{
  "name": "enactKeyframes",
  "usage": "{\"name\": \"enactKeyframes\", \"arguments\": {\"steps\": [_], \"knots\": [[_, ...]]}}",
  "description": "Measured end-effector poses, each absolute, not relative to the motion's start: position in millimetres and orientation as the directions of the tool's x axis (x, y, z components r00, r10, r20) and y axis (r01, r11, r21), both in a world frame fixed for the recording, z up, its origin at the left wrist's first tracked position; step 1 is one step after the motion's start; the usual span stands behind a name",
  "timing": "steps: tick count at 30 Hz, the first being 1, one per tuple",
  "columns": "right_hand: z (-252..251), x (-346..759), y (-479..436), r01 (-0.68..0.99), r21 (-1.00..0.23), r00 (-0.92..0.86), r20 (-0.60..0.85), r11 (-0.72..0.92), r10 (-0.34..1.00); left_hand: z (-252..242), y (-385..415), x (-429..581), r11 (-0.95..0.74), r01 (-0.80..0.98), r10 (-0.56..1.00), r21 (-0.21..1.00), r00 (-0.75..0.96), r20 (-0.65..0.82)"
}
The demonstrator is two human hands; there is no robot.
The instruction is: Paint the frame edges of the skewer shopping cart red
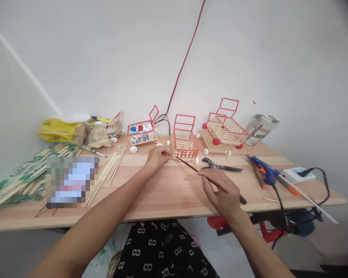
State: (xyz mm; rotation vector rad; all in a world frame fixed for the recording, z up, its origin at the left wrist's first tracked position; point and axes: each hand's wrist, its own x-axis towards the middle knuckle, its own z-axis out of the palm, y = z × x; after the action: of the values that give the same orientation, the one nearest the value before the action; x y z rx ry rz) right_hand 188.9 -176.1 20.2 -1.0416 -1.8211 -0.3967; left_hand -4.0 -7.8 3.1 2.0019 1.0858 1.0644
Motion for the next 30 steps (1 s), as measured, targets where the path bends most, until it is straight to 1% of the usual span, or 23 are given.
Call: {"name": "enactKeyframes", "arguments": {"steps": [7, 15, 20, 22, 26, 30], "knots": [[28.5, 189.1, -176.2, 0.779, -0.169, -0.124, 0.902, 0.603, 0.413, 2.1, -7.4, -3.6, -0.469, 0.372, 0.874, 0.801, 0.329, 0.359], [25.3, 190.2, -177.2, 0.781, -0.18, -0.147, 0.877, 0.598, 0.457, 1.2, -6.6, -3.5, -0.47, 0.356, 0.871, 0.808, 0.334, 0.36], [28.9, 190.8, -182.0, 0.764, -0.188, -0.124, 0.896, 0.618, 0.426, -0.4, -4.3, -4.6, -0.47, 0.347, 0.871, 0.812, 0.328, 0.365], [30.8, 193.9, -189.8, 0.757, -0.202, -0.108, 0.899, 0.621, 0.425, -0.2, -3.8, -4.9, -0.447, 0.312, 0.877, 0.838, 0.336, 0.343], [32.9, 203.6, -206.2, 0.76, -0.27, -0.027, 0.895, 0.591, 0.444, 0.2, -5.3, -2.4, -0.341, 0.208, 0.892, 0.917, 0.38, 0.246], [31.7, 207.6, -211.6, 0.782, -0.259, -0.04, 0.887, 0.567, 0.461, -1.7, -6.7, 1.3, -0.291, 0.154, 0.89, 0.944, 0.406, 0.208]]}}
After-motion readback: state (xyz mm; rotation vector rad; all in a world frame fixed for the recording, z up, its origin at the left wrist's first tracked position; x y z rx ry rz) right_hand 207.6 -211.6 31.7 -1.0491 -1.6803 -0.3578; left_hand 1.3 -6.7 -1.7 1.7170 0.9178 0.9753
